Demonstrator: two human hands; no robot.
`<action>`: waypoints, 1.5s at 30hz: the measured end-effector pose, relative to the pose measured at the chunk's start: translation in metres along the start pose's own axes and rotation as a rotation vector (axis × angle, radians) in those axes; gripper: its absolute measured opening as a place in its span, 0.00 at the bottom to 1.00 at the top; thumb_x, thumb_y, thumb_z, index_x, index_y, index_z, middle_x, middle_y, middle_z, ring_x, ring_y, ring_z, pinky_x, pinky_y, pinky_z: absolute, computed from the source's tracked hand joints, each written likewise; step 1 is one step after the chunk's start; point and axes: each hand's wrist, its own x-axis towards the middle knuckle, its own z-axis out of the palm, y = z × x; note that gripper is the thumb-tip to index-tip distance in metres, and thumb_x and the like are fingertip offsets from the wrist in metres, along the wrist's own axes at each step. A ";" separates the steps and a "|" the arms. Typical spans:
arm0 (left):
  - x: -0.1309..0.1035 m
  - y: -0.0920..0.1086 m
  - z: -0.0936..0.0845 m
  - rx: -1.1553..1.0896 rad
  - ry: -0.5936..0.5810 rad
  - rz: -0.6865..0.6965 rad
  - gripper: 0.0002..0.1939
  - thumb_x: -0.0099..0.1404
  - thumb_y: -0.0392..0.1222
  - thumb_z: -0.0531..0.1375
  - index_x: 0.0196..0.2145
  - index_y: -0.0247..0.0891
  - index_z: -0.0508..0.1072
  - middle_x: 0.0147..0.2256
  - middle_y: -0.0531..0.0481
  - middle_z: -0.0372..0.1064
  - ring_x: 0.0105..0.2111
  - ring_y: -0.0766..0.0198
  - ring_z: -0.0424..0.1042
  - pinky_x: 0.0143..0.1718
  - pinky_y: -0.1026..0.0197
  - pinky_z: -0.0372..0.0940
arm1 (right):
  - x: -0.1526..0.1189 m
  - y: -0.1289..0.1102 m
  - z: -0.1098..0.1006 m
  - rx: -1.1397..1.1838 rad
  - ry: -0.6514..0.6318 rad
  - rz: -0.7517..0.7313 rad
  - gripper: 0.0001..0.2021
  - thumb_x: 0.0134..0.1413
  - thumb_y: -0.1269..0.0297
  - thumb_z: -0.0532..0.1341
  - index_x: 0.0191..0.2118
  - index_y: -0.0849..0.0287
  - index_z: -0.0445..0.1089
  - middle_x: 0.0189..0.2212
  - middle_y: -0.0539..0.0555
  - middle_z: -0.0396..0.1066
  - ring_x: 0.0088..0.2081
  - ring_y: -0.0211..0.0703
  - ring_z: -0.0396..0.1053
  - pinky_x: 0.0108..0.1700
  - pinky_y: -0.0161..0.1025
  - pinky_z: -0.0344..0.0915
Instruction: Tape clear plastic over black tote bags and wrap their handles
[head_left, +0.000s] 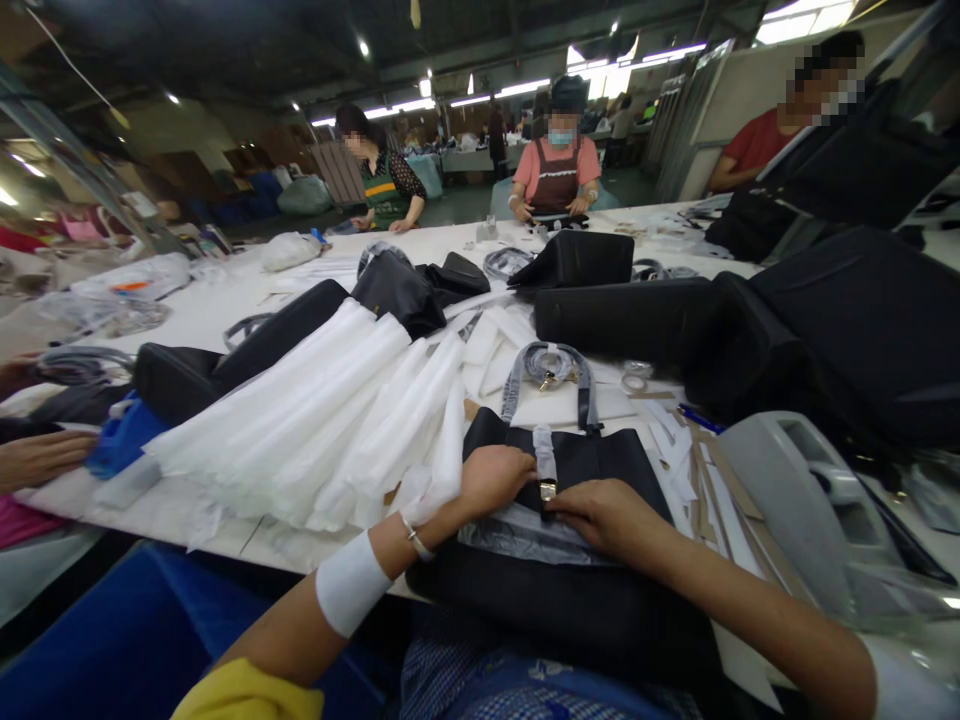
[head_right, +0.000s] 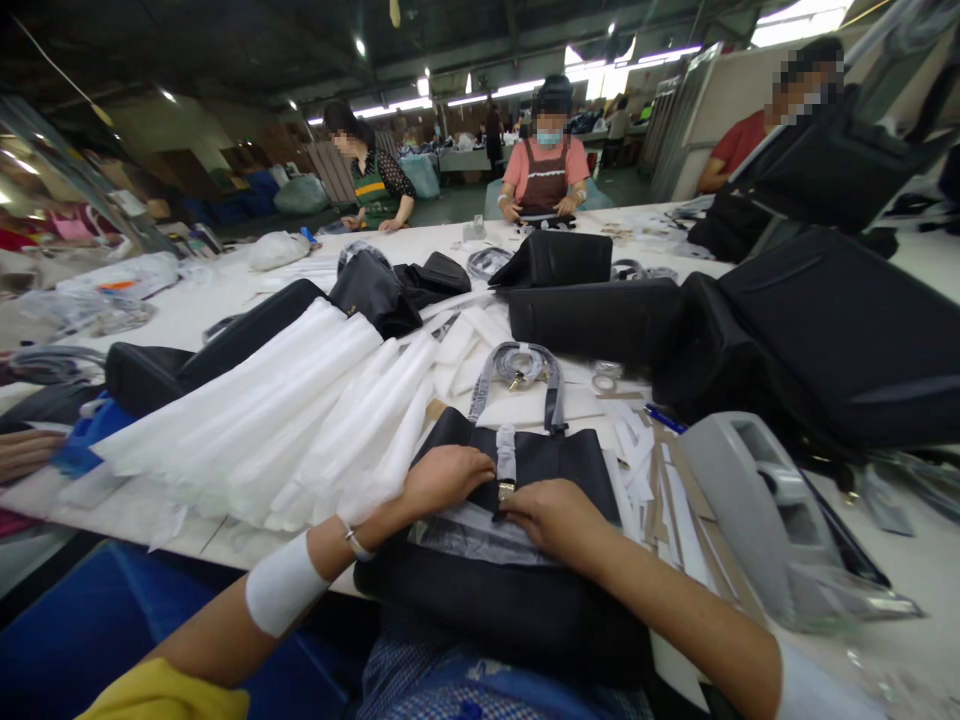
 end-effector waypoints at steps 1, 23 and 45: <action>-0.004 0.003 -0.002 0.010 -0.029 -0.017 0.13 0.69 0.45 0.55 0.40 0.39 0.78 0.37 0.44 0.77 0.38 0.54 0.76 0.38 0.60 0.66 | 0.001 0.000 -0.001 0.011 -0.011 0.003 0.13 0.59 0.67 0.58 0.44 0.51 0.78 0.40 0.53 0.79 0.41 0.48 0.77 0.45 0.39 0.69; -0.057 0.020 -0.022 0.034 -0.258 0.181 0.28 0.58 0.65 0.61 0.44 0.38 0.73 0.40 0.42 0.76 0.39 0.49 0.75 0.36 0.58 0.65 | -0.049 -0.021 -0.022 -0.142 -0.089 -0.026 0.30 0.54 0.56 0.65 0.62 0.52 0.63 0.56 0.58 0.69 0.55 0.56 0.68 0.57 0.51 0.63; -0.077 0.024 0.008 -0.012 0.143 0.222 0.38 0.66 0.46 0.60 0.68 0.44 0.48 0.67 0.42 0.48 0.67 0.50 0.48 0.65 0.40 0.48 | -0.049 -0.020 -0.010 -0.354 0.052 -0.034 0.37 0.52 0.71 0.60 0.68 0.52 0.51 0.68 0.56 0.49 0.67 0.57 0.48 0.65 0.63 0.50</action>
